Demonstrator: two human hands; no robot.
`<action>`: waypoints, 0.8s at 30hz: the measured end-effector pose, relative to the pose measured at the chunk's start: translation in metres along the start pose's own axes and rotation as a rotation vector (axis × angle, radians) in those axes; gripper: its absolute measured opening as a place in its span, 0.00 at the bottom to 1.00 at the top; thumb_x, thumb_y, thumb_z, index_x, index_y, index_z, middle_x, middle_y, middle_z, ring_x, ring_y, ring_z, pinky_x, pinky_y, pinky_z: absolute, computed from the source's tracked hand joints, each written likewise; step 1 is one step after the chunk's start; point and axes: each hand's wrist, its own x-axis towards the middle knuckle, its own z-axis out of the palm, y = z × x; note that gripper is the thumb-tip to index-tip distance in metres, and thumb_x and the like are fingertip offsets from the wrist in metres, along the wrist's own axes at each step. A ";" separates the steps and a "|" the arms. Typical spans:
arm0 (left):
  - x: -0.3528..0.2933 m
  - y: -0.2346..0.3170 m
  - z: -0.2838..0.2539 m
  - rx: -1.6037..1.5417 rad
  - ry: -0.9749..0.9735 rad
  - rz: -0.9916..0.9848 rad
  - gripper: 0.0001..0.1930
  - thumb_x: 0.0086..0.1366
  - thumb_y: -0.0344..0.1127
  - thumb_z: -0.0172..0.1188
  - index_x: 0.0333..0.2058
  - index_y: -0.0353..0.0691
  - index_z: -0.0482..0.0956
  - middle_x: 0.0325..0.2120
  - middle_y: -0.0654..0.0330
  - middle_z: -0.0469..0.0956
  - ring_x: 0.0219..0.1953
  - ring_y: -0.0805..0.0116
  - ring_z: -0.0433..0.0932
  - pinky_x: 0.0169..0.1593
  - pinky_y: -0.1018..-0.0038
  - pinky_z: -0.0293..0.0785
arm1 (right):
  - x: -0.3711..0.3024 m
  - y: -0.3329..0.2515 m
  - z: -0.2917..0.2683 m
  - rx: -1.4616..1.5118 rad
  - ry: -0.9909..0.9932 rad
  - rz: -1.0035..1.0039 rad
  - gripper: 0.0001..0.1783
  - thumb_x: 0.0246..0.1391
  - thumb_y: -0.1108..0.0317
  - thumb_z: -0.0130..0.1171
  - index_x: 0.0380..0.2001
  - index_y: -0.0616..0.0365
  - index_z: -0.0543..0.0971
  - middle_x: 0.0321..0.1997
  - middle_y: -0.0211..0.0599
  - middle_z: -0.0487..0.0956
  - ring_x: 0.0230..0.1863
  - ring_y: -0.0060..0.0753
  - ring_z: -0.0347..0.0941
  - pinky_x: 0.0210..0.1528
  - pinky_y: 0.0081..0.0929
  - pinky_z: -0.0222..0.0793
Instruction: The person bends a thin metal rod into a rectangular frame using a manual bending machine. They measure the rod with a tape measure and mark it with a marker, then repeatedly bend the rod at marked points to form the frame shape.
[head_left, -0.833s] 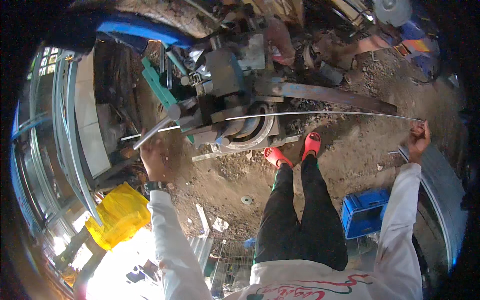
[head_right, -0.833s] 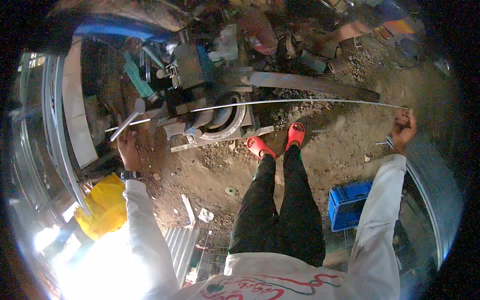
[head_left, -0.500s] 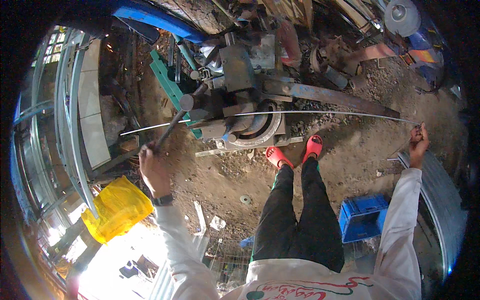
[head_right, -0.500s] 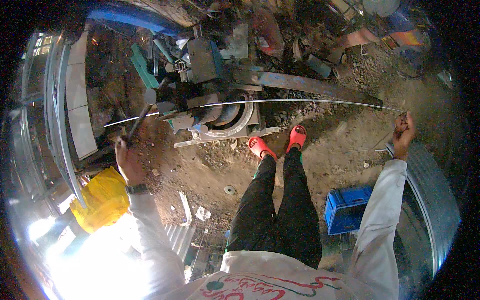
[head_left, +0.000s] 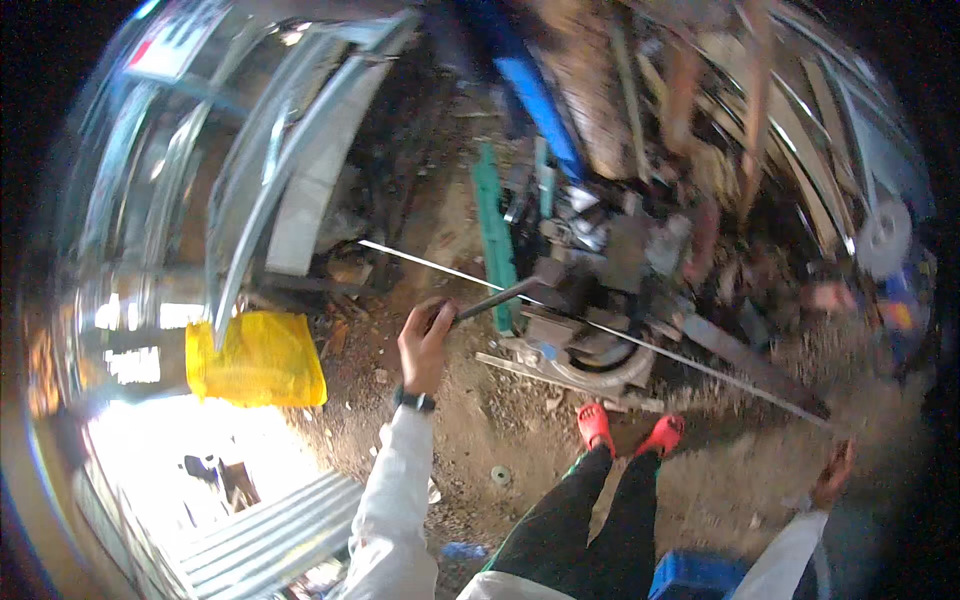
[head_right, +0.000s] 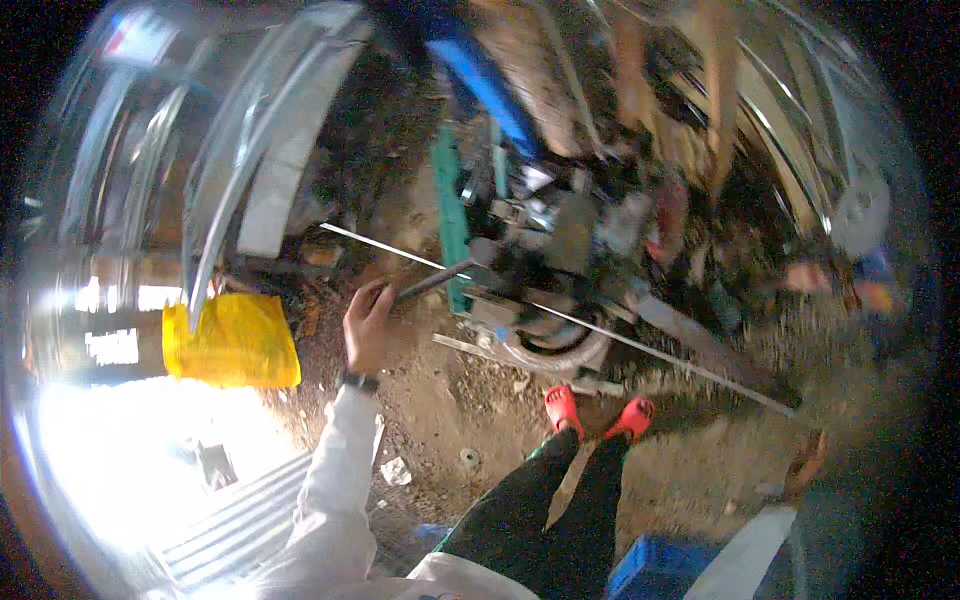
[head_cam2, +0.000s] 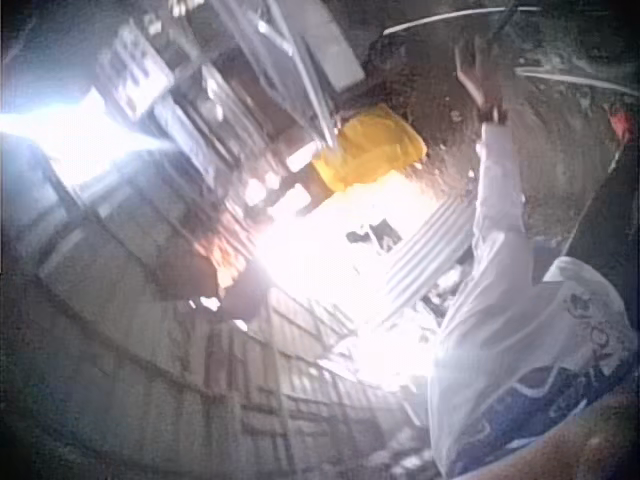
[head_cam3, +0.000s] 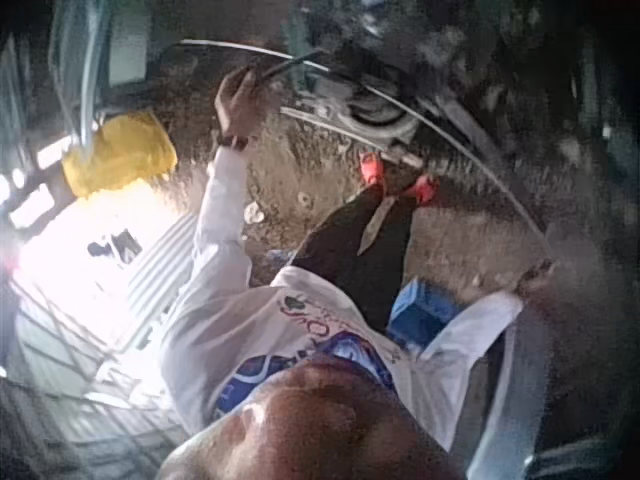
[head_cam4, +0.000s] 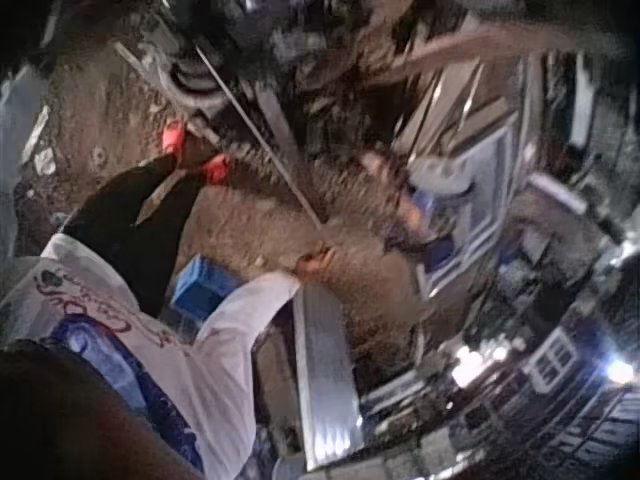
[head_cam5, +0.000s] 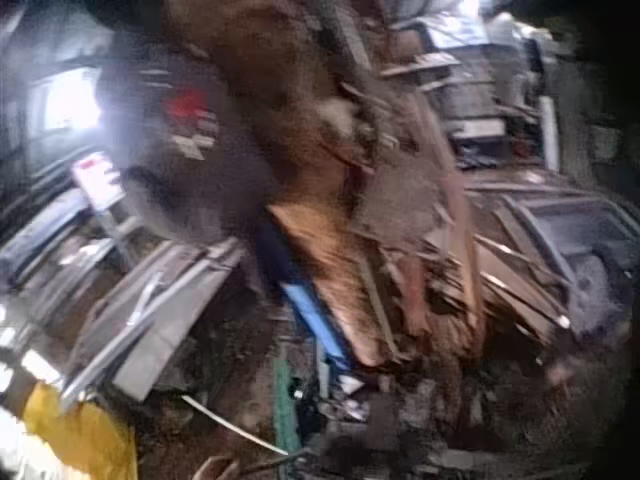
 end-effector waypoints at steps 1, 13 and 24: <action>0.022 0.007 0.002 -0.047 0.058 0.035 0.17 0.65 0.35 0.64 0.47 0.29 0.77 0.41 0.59 0.80 0.43 0.72 0.77 0.50 0.76 0.72 | 0.008 -0.016 0.022 0.301 0.252 0.342 0.36 0.65 0.54 0.51 0.71 0.55 0.55 0.50 0.39 0.76 0.47 0.31 0.74 0.48 0.26 0.72; 0.033 -0.019 0.023 -0.146 0.227 0.057 0.15 0.66 0.41 0.61 0.37 0.31 0.78 0.28 0.63 0.79 0.31 0.74 0.73 0.36 0.73 0.71 | -0.008 -0.173 0.163 -0.247 0.191 0.382 0.28 0.65 0.47 0.50 0.58 0.56 0.70 0.53 0.35 0.74 0.39 0.31 0.69 0.41 0.32 0.66; -0.096 -0.015 0.013 -0.353 0.237 -0.124 0.16 0.64 0.43 0.64 0.39 0.33 0.77 0.26 0.63 0.77 0.31 0.75 0.73 0.38 0.77 0.70 | 0.010 -0.203 0.228 -0.311 0.068 0.345 0.31 0.65 0.47 0.51 0.63 0.55 0.65 0.58 0.33 0.69 0.51 0.31 0.66 0.52 0.32 0.64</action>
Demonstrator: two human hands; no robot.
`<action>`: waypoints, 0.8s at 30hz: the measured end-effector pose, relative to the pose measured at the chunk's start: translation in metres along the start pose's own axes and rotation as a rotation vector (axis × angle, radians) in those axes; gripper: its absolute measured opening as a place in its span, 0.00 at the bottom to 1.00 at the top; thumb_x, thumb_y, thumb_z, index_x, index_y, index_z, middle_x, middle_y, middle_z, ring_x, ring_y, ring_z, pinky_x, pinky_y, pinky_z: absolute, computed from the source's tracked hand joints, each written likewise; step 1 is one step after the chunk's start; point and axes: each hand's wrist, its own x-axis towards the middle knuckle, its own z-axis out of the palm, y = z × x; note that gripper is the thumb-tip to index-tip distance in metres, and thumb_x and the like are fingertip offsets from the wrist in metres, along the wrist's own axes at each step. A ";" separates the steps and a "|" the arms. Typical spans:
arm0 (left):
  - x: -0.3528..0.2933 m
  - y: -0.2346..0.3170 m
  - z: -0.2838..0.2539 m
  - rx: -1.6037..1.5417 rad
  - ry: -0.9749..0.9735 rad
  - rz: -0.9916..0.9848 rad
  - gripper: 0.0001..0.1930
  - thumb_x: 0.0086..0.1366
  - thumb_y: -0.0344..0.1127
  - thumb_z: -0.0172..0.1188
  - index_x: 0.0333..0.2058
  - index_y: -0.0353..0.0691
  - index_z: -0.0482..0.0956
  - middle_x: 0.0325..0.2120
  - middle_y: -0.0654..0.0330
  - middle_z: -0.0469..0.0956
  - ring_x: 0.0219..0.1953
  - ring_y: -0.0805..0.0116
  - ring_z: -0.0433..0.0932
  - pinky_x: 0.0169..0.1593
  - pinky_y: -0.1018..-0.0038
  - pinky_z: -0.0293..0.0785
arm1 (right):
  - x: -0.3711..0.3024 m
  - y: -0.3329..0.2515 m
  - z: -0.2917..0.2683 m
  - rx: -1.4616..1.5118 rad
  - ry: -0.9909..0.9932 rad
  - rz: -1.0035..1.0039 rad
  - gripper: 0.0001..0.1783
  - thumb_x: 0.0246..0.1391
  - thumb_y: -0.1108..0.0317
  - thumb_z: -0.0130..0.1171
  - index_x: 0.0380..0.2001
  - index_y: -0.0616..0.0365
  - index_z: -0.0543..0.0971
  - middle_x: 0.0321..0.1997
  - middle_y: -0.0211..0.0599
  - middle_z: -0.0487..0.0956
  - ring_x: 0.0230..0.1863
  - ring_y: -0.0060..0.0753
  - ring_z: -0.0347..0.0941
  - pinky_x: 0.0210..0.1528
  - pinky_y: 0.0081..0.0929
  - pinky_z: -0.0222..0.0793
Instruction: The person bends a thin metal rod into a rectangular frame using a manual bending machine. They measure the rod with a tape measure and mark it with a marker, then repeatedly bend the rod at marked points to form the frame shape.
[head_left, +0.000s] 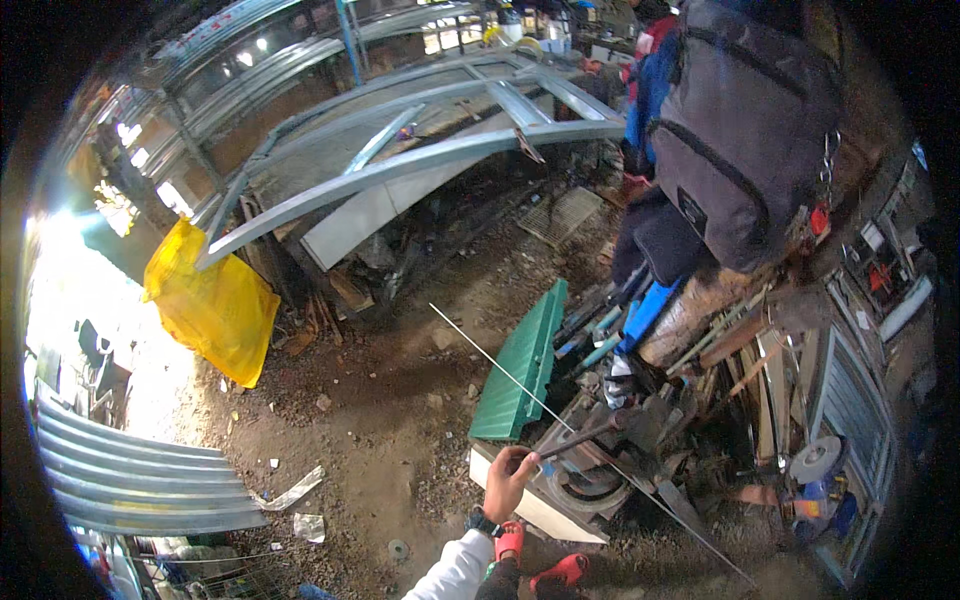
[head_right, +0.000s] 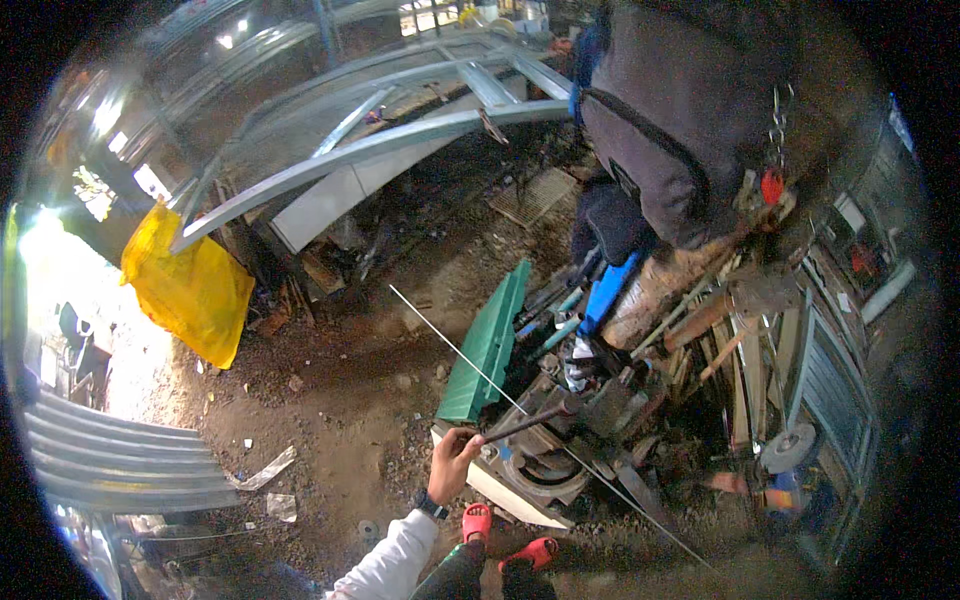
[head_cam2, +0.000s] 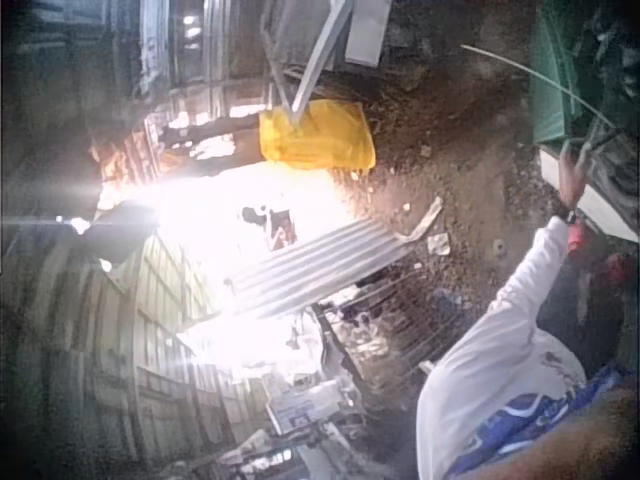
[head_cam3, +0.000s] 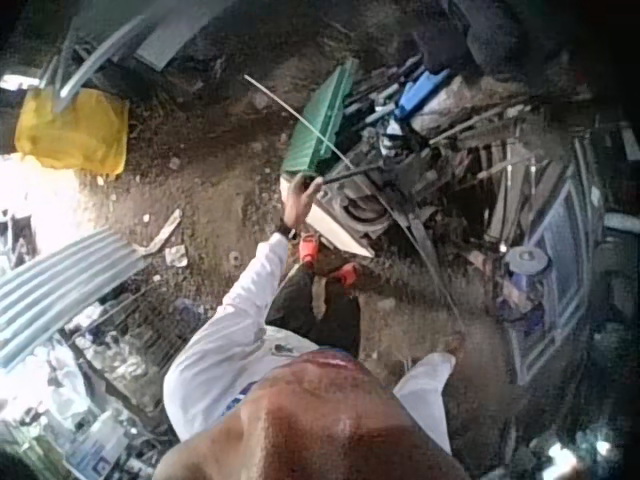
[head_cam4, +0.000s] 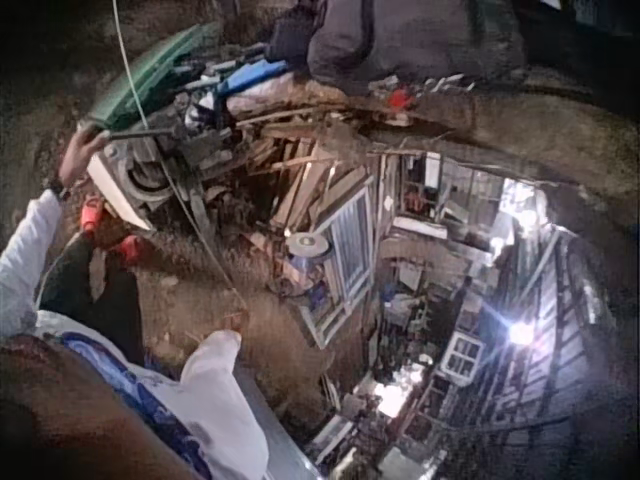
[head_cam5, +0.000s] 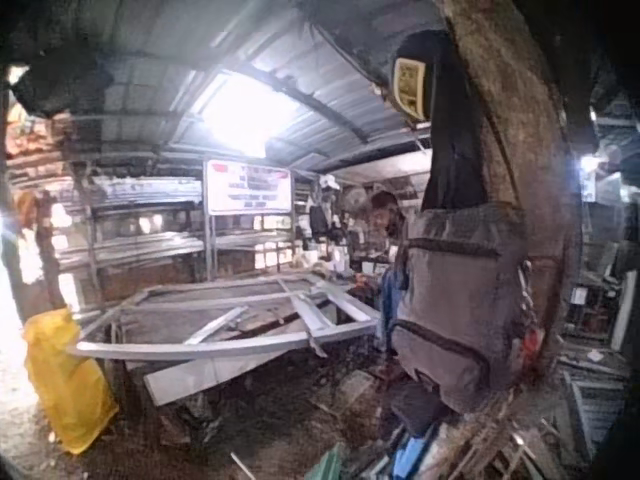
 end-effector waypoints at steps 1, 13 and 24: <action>-0.010 0.003 0.003 -0.026 0.048 0.017 0.16 0.65 0.42 0.63 0.41 0.33 0.76 0.28 0.62 0.78 0.32 0.74 0.74 0.40 0.77 0.71 | 0.005 0.003 -0.005 0.011 -0.013 -0.010 0.32 0.65 0.47 0.51 0.63 0.55 0.64 0.59 0.33 0.69 0.52 0.31 0.65 0.53 0.31 0.64; -0.034 0.055 0.205 0.285 -0.699 0.563 0.17 0.63 0.26 0.55 0.51 0.31 0.73 0.49 0.45 0.74 0.52 0.47 0.74 0.56 0.61 0.69 | 0.066 0.151 -0.132 0.204 -0.011 -0.063 0.33 0.59 0.44 0.57 0.59 0.53 0.67 0.53 0.27 0.69 0.55 0.28 0.68 0.57 0.28 0.67; 0.223 -0.033 0.328 1.719 -1.218 0.762 0.26 0.69 0.51 0.49 0.55 0.36 0.73 0.50 0.46 0.76 0.49 0.47 0.75 0.56 0.58 0.70 | 0.043 0.151 -0.085 0.242 0.094 0.108 0.23 0.56 0.44 0.63 0.36 0.54 0.79 0.33 0.28 0.79 0.37 0.26 0.77 0.45 0.27 0.74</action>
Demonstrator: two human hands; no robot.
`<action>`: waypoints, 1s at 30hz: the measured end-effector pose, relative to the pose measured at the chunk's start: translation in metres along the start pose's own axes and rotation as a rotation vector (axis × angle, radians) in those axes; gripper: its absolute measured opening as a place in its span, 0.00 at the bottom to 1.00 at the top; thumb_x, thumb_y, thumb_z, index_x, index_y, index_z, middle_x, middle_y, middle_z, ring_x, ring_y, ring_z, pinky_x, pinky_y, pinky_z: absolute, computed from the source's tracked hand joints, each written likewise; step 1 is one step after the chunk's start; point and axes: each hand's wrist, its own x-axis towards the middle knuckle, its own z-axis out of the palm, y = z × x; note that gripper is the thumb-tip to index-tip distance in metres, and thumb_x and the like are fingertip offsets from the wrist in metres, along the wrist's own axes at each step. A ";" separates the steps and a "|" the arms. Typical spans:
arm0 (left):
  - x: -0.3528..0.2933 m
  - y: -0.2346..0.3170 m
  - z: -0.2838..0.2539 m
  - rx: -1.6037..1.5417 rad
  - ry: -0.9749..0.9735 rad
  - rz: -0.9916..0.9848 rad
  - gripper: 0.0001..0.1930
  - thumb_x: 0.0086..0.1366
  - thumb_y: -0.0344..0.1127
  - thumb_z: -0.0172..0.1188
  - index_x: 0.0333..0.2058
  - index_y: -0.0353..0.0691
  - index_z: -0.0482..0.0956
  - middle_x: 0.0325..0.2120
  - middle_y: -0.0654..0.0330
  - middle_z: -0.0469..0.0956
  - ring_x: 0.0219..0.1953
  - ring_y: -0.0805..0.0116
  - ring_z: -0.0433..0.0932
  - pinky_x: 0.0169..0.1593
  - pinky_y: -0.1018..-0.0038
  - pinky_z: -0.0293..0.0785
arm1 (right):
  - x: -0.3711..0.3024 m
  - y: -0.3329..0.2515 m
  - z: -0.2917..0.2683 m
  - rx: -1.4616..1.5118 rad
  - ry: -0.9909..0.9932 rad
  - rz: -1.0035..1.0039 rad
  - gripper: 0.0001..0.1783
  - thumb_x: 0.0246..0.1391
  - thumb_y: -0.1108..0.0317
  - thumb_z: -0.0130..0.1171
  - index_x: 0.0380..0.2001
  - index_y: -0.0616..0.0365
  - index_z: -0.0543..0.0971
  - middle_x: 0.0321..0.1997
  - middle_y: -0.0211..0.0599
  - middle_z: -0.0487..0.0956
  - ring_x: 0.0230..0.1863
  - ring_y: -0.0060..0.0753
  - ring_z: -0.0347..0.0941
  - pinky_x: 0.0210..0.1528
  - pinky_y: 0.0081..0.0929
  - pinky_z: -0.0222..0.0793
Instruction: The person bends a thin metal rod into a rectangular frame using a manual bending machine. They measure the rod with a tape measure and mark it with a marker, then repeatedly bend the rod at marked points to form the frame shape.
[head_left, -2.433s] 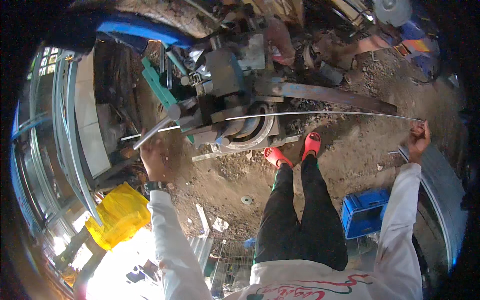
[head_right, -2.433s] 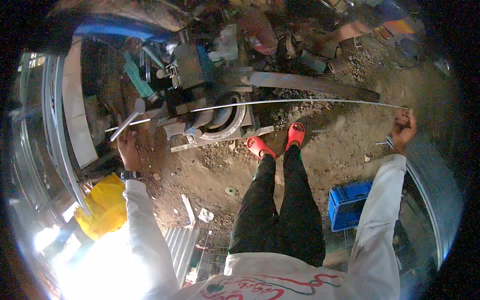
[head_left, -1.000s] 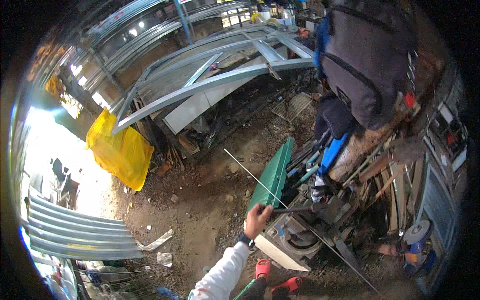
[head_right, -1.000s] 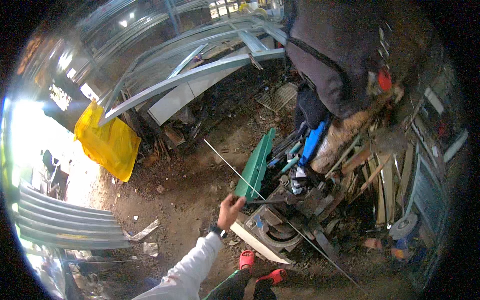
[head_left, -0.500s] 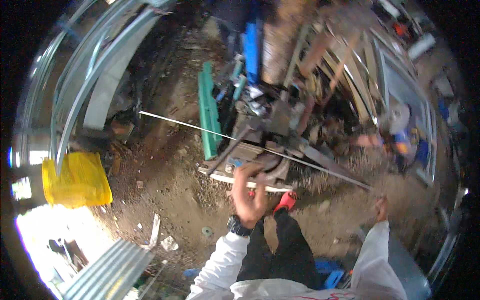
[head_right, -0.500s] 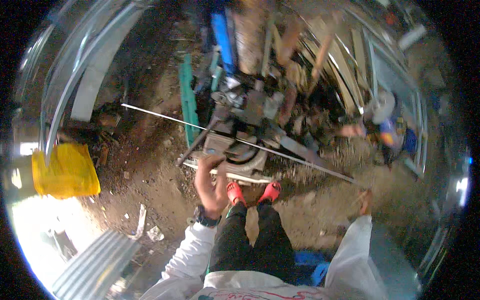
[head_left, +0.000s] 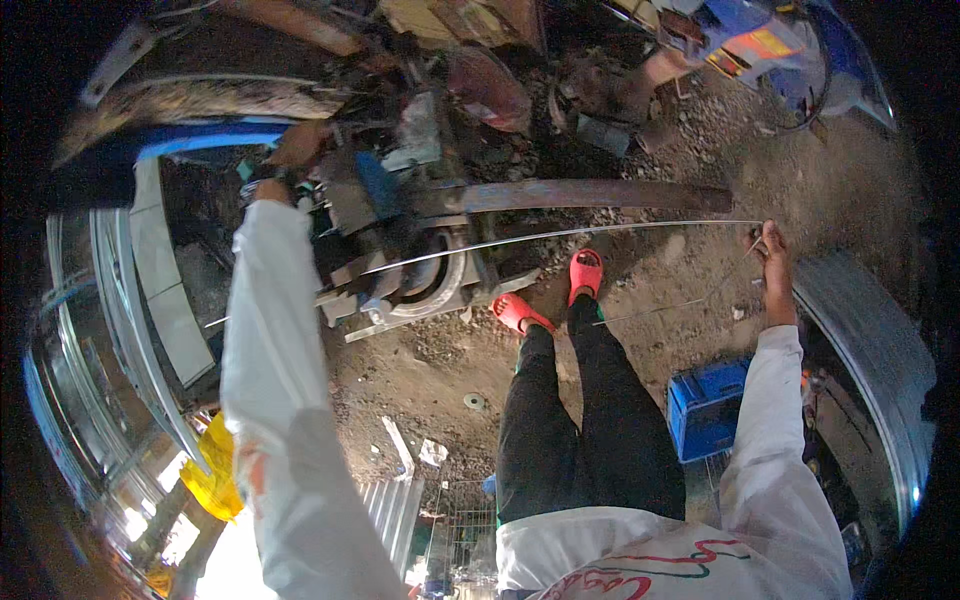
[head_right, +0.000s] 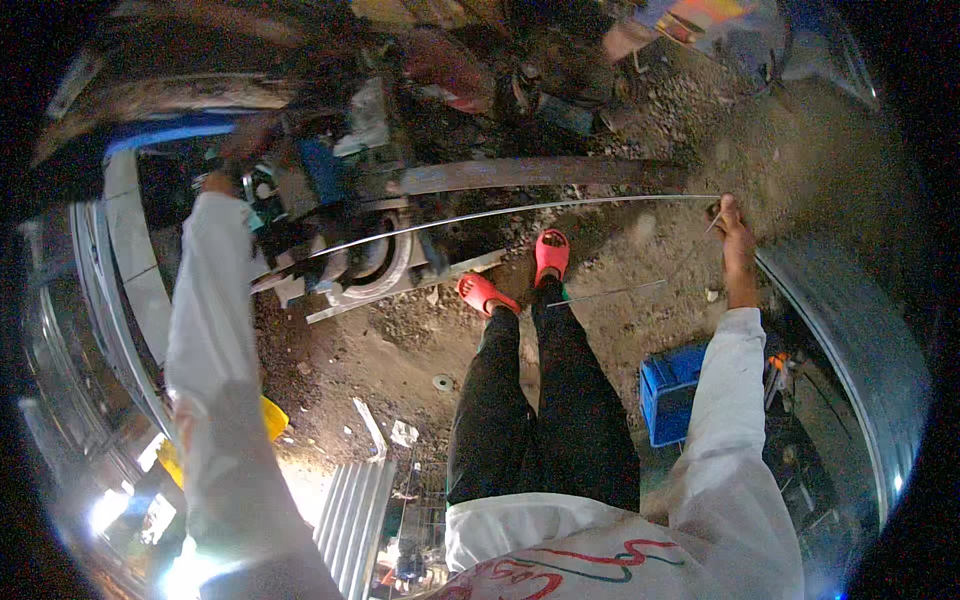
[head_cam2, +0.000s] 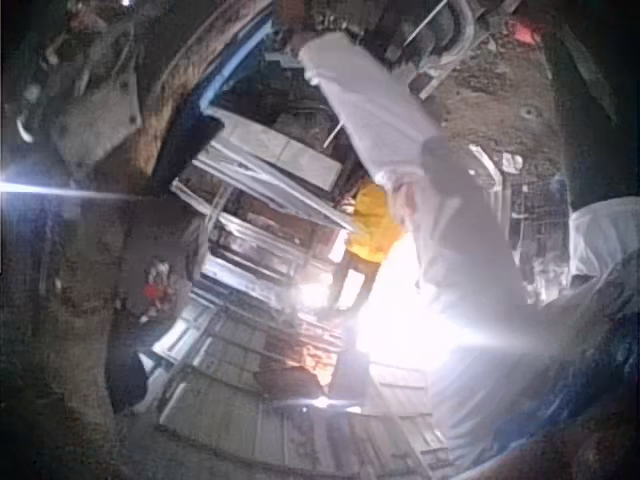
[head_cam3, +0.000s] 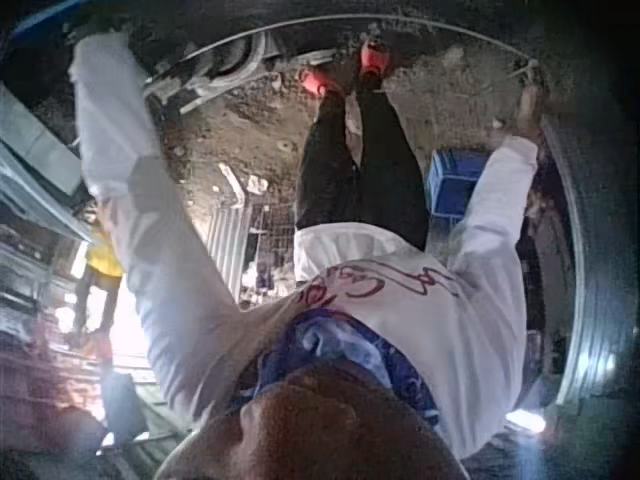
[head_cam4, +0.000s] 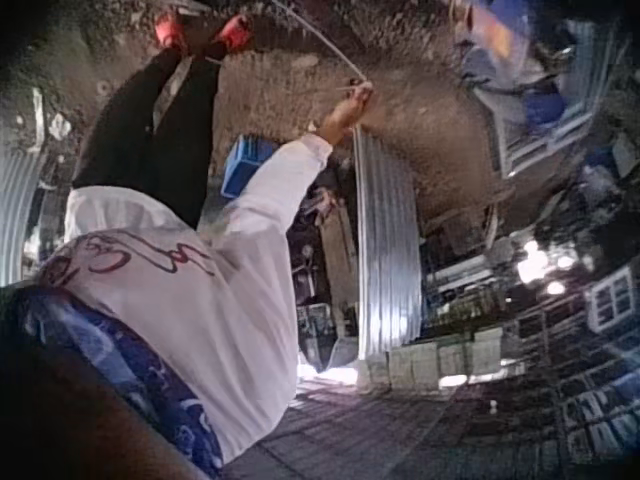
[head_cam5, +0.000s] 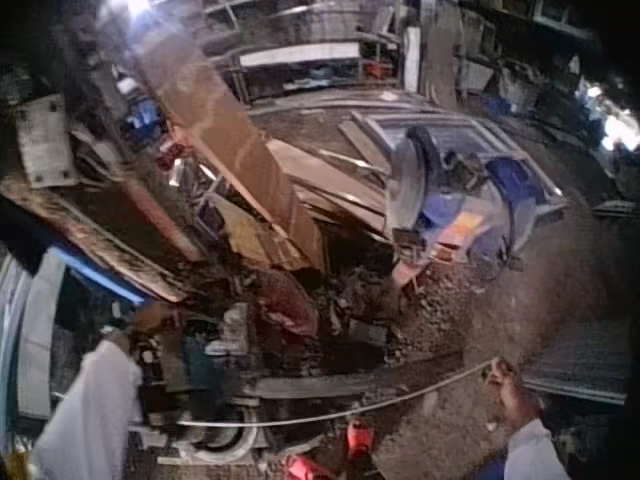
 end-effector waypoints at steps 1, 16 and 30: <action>0.003 -0.002 -0.007 -0.055 -0.019 0.048 0.26 0.69 0.53 0.48 0.55 0.37 0.73 0.49 0.47 0.77 0.48 0.49 0.76 0.56 0.58 0.70 | -0.006 -0.008 0.008 0.046 0.058 0.012 0.21 0.56 0.46 0.64 0.34 0.54 0.80 0.30 0.28 0.79 0.34 0.26 0.77 0.44 0.28 0.76; 0.037 0.035 -0.011 0.017 -0.036 -0.142 0.34 0.55 0.70 0.58 0.33 0.39 0.86 0.37 0.43 0.82 0.42 0.47 0.81 0.49 0.57 0.75 | 0.038 0.017 -0.020 -0.042 -0.138 0.045 0.24 0.58 0.39 0.58 0.38 0.50 0.78 0.36 0.29 0.80 0.43 0.27 0.79 0.51 0.30 0.67; 0.048 -0.033 0.019 -0.298 -0.094 0.152 0.29 0.65 0.58 0.56 0.51 0.38 0.77 0.38 0.56 0.81 0.39 0.60 0.81 0.44 0.65 0.77 | 0.074 0.016 -0.024 -0.147 -0.136 0.111 0.24 0.57 0.38 0.58 0.27 0.47 0.71 0.16 0.20 0.63 0.19 0.18 0.60 0.26 0.21 0.58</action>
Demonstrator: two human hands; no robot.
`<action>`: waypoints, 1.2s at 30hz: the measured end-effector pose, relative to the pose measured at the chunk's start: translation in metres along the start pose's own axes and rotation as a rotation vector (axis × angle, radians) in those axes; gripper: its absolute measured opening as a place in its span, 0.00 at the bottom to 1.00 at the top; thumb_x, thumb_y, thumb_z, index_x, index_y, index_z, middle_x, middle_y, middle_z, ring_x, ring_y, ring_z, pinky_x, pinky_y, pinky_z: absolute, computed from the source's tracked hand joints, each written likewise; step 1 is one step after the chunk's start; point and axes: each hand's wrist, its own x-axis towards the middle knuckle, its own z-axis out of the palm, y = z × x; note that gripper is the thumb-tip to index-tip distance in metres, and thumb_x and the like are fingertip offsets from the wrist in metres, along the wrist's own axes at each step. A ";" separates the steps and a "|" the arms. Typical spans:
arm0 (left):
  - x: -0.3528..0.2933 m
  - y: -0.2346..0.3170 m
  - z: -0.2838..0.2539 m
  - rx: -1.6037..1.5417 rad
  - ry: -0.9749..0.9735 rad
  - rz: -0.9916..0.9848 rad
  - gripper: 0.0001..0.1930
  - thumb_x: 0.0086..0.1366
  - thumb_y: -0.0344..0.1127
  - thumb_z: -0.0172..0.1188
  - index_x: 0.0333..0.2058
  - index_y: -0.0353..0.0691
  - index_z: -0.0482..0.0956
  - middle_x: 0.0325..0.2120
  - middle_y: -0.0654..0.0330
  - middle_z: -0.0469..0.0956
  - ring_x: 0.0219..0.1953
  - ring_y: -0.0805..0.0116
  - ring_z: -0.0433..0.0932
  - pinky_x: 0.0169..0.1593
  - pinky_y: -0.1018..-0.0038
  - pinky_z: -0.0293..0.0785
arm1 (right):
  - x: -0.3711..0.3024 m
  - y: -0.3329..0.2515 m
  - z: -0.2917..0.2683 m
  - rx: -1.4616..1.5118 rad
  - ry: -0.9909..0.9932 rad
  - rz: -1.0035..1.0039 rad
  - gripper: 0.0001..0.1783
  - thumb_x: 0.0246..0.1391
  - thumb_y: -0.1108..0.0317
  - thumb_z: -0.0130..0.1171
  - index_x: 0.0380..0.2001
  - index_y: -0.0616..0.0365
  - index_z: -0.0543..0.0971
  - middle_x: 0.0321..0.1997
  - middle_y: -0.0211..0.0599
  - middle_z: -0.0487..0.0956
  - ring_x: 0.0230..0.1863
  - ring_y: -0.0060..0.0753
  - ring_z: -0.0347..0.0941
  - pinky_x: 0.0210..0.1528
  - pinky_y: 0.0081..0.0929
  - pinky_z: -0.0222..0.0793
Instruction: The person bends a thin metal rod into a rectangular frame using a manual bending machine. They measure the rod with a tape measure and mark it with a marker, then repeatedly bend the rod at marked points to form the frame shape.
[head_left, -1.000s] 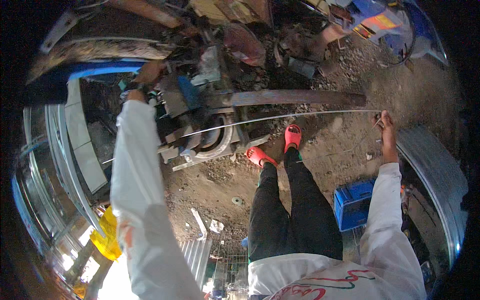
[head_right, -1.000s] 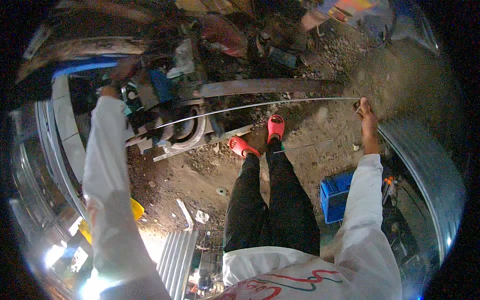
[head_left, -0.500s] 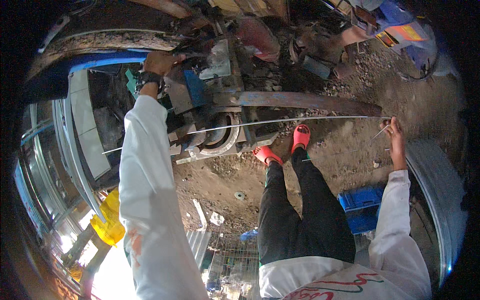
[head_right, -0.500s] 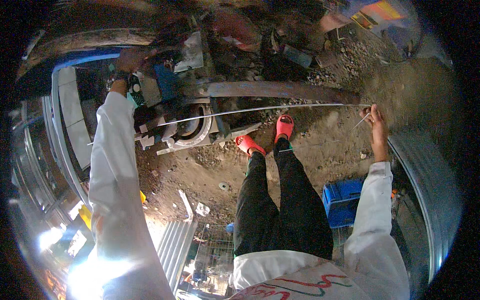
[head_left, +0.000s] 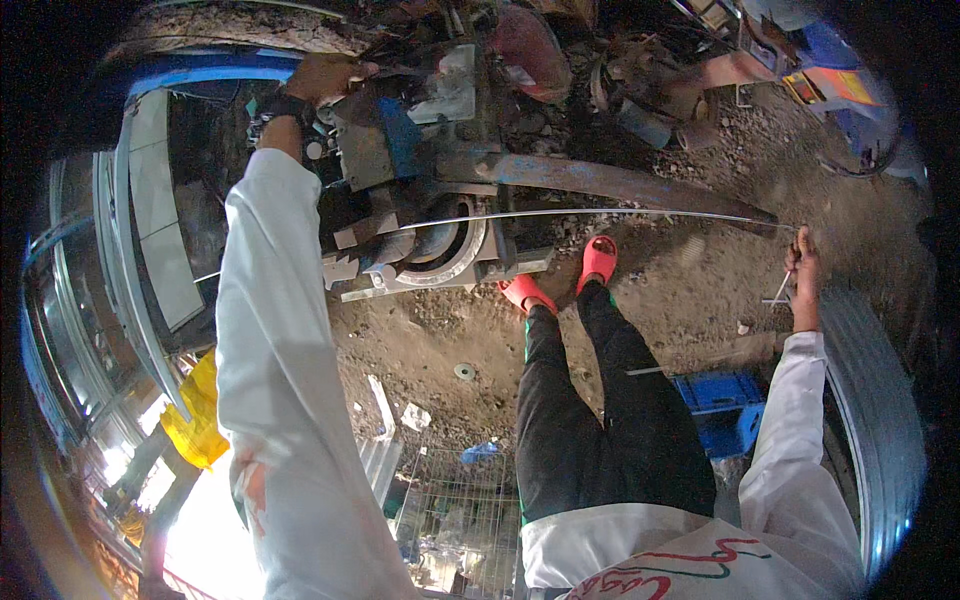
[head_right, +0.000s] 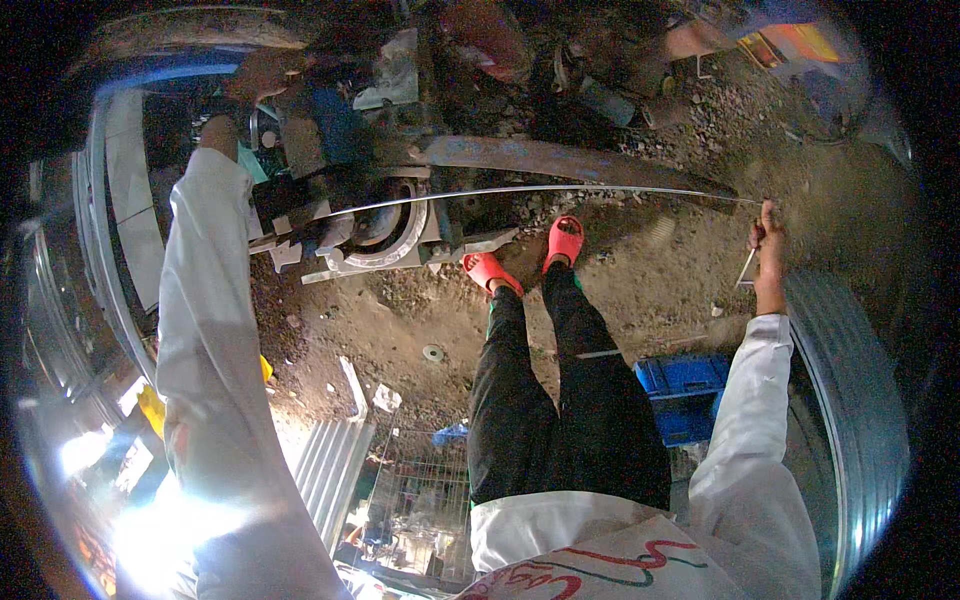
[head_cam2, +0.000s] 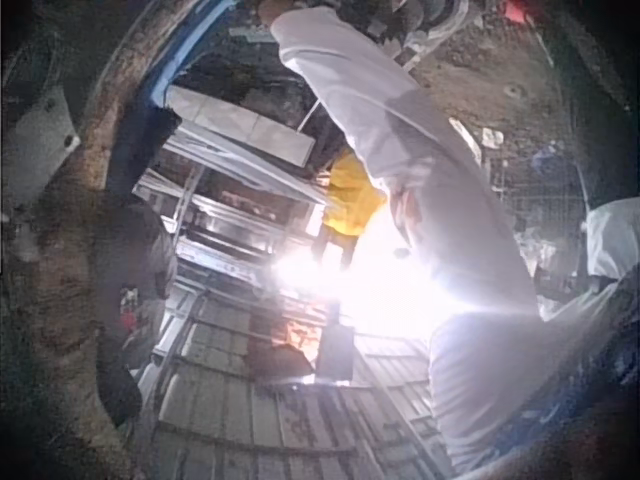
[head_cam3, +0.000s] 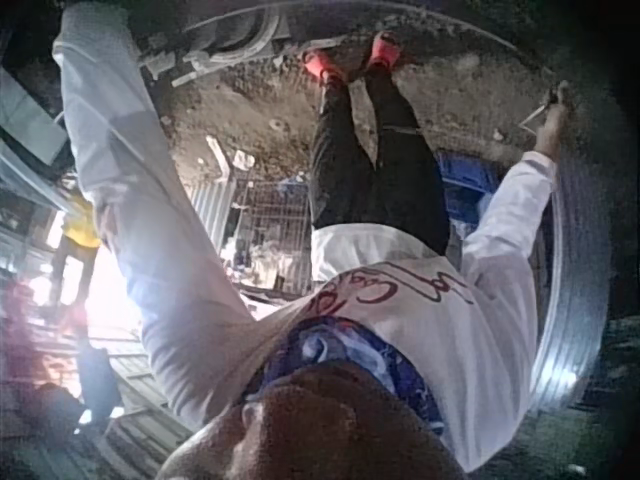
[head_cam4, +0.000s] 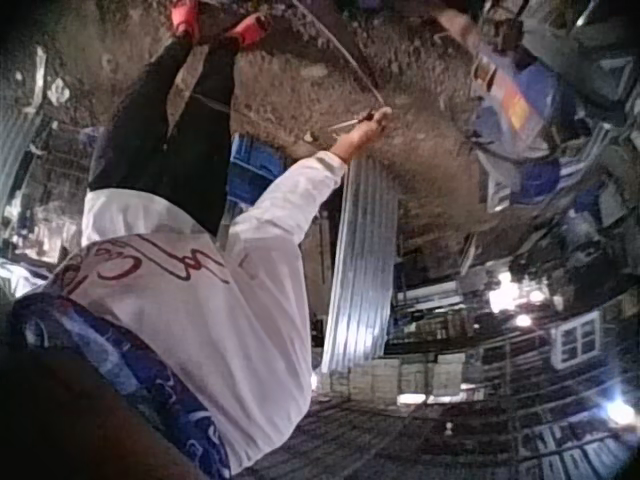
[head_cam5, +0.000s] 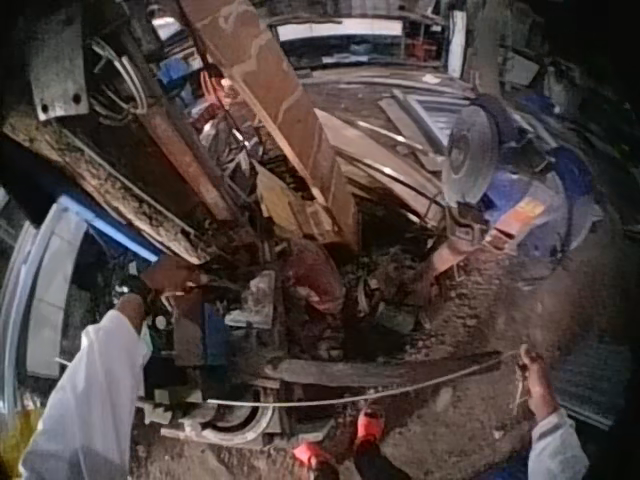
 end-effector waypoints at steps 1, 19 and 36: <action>0.005 -0.004 0.002 -0.107 -0.043 -0.042 0.27 0.65 0.56 0.56 0.50 0.38 0.77 0.39 0.57 0.81 0.41 0.61 0.81 0.46 0.67 0.77 | 0.006 0.001 -0.010 0.010 0.046 0.011 0.24 0.57 0.38 0.58 0.27 0.47 0.71 0.16 0.19 0.63 0.18 0.17 0.59 0.25 0.21 0.56; -0.183 0.019 -0.003 -0.221 0.218 -0.281 0.21 0.72 0.39 0.50 0.60 0.37 0.69 0.54 0.56 0.76 0.55 0.65 0.74 0.59 0.71 0.69 | 0.048 -0.054 -0.129 -0.296 0.382 -0.011 0.28 0.55 0.33 0.57 0.18 0.43 0.67 0.15 0.16 0.59 0.15 0.15 0.51 0.20 0.20 0.45; -0.371 0.136 0.179 -0.888 1.110 -0.759 0.18 0.70 0.36 0.58 0.54 0.35 0.74 0.44 0.62 0.76 0.43 0.74 0.73 0.49 0.76 0.70 | 0.166 -0.038 -0.251 -0.595 0.294 0.089 0.41 0.59 0.30 0.47 0.59 0.55 0.73 0.59 0.45 0.74 0.59 0.38 0.70 0.59 0.35 0.64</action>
